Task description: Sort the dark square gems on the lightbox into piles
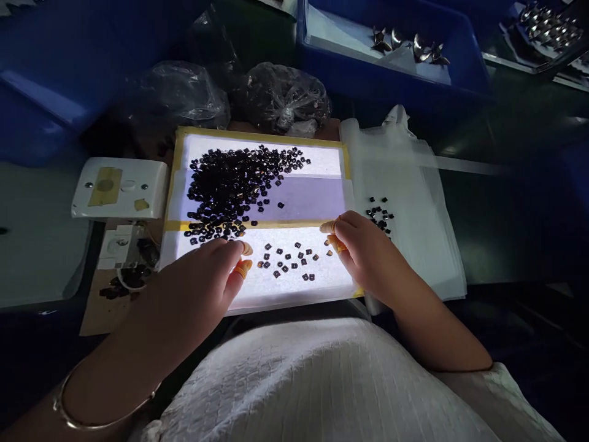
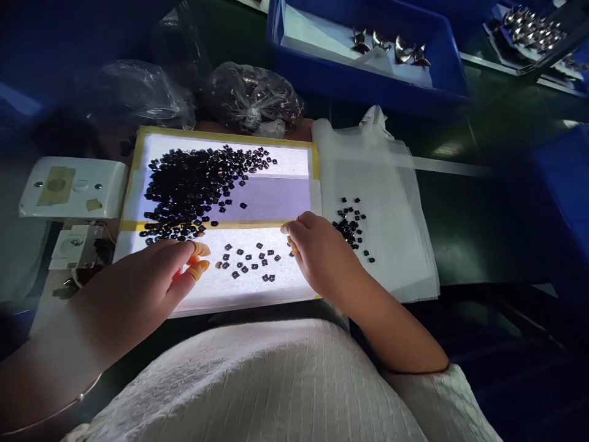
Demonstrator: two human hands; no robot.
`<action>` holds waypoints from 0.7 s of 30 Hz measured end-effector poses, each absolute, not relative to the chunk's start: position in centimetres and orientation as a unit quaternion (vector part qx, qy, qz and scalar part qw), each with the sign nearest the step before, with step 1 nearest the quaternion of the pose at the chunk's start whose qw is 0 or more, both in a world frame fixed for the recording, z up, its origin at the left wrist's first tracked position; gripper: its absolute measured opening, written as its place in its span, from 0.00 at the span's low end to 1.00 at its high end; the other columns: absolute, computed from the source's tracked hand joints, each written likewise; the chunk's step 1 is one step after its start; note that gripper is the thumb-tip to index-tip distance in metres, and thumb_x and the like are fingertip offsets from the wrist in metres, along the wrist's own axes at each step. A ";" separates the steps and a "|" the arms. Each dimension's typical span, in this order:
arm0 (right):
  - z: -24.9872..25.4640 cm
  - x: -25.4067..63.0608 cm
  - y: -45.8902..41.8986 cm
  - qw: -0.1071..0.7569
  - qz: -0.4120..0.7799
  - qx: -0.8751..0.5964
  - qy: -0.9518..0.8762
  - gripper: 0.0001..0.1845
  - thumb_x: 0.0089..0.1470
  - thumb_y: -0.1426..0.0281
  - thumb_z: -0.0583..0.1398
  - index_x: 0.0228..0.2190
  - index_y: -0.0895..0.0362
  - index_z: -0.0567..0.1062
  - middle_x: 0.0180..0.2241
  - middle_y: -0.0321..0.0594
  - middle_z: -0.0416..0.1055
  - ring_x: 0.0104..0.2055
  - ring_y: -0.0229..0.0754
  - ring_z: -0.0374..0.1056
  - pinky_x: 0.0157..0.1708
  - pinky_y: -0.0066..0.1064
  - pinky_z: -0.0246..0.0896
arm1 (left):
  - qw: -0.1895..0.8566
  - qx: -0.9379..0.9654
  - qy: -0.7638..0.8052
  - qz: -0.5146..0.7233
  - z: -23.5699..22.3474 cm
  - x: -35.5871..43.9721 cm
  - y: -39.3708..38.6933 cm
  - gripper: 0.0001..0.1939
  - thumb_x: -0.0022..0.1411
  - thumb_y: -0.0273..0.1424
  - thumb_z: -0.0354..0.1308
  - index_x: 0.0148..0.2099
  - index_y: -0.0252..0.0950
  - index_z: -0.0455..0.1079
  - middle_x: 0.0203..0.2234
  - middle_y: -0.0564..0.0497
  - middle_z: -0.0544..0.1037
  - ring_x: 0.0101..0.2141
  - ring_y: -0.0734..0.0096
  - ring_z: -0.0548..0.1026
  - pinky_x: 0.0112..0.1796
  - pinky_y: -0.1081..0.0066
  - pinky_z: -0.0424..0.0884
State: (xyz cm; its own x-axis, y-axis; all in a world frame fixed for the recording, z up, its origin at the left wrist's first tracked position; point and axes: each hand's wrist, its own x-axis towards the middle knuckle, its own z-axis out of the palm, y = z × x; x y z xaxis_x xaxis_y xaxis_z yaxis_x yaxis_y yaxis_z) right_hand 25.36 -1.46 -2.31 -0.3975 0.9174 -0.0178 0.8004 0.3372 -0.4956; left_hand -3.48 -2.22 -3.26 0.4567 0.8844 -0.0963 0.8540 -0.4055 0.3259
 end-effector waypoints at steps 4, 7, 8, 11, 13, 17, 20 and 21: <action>-2.0 24.5 -1.4 0.063 0.248 -0.541 -0.801 0.19 0.58 0.86 0.53 0.46 0.63 0.76 0.41 0.49 0.71 0.39 0.45 0.68 0.39 0.37 0.67 | 0.134 0.867 0.469 0.106 -4.0 -2.2 -2.2 0.14 0.72 0.27 0.46 0.56 0.34 0.67 0.37 0.45 0.76 0.33 0.59 0.77 0.28 0.63 0.71; -1.7 23.0 -1.3 0.037 0.264 -0.534 -0.802 0.17 0.59 0.85 0.53 0.45 0.63 0.76 0.41 0.48 0.71 0.38 0.44 0.67 0.38 0.36 0.66 | 0.134 0.879 0.444 0.110 -4.3 -0.9 -1.8 0.14 0.71 0.24 0.45 0.52 0.30 0.70 0.34 0.44 0.76 0.31 0.60 0.77 0.28 0.63 0.73; -1.6 22.5 -1.3 0.030 0.267 -0.531 -0.803 0.17 0.59 0.86 0.53 0.45 0.63 0.76 0.41 0.48 0.71 0.37 0.43 0.66 0.37 0.35 0.65 | 0.138 0.881 0.438 0.113 -4.3 -0.5 -1.7 0.14 0.71 0.24 0.45 0.50 0.30 0.71 0.33 0.44 0.75 0.30 0.60 0.77 0.27 0.63 0.73; -1.5 21.6 -1.4 0.020 0.268 -0.516 -0.813 0.15 0.58 0.86 0.54 0.42 0.62 0.76 0.40 0.45 0.70 0.37 0.42 0.64 0.35 0.33 0.63 | 0.151 0.885 0.425 0.119 -4.3 0.7 -1.4 0.14 0.70 0.23 0.44 0.46 0.31 0.72 0.33 0.43 0.76 0.30 0.61 0.77 0.27 0.63 0.73; -1.5 21.7 -1.5 0.025 0.276 -0.501 -0.820 0.13 0.59 0.85 0.55 0.39 0.61 0.76 0.38 0.44 0.70 0.36 0.42 0.64 0.34 0.33 0.62 | 0.163 0.886 0.418 0.119 -4.1 1.1 -1.4 0.14 0.71 0.23 0.44 0.44 0.32 0.71 0.32 0.44 0.75 0.29 0.62 0.76 0.27 0.64 0.73; -1.8 23.8 -1.7 0.111 0.356 -0.473 -0.798 0.17 0.61 0.84 0.53 0.43 0.59 0.75 0.40 0.42 0.71 0.37 0.40 0.67 0.37 0.33 0.66 | 0.194 0.879 0.411 0.146 -3.9 0.3 -2.0 0.13 0.74 0.26 0.44 0.48 0.34 0.70 0.34 0.46 0.76 0.32 0.64 0.77 0.29 0.65 0.75; -2.3 26.2 -2.1 0.183 0.368 -0.500 -0.762 0.22 0.58 0.86 0.51 0.48 0.57 0.74 0.41 0.42 0.72 0.39 0.40 0.70 0.40 0.33 0.69 | 0.201 0.869 0.429 0.140 -3.8 -1.2 -2.6 0.15 0.77 0.37 0.47 0.56 0.35 0.67 0.40 0.44 0.77 0.36 0.61 0.80 0.33 0.63 0.77; -2.5 26.9 -2.4 0.190 0.363 -0.511 -0.755 0.22 0.58 0.86 0.51 0.48 0.57 0.74 0.42 0.42 0.72 0.40 0.40 0.70 0.40 0.34 0.69 | 0.198 0.869 0.434 0.128 -3.8 -1.6 -2.8 0.18 0.77 0.41 0.47 0.58 0.35 0.66 0.40 0.43 0.77 0.36 0.59 0.80 0.33 0.62 0.77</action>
State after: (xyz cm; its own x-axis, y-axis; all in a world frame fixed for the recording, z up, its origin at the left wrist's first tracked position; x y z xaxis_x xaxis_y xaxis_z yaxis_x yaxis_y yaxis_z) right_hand 26.86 -2.35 -2.51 -0.4048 0.9106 -0.0835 0.6343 0.2139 -0.7429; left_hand -1.64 -2.85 -3.80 0.5906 0.8054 0.0507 0.7038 -0.5448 0.4559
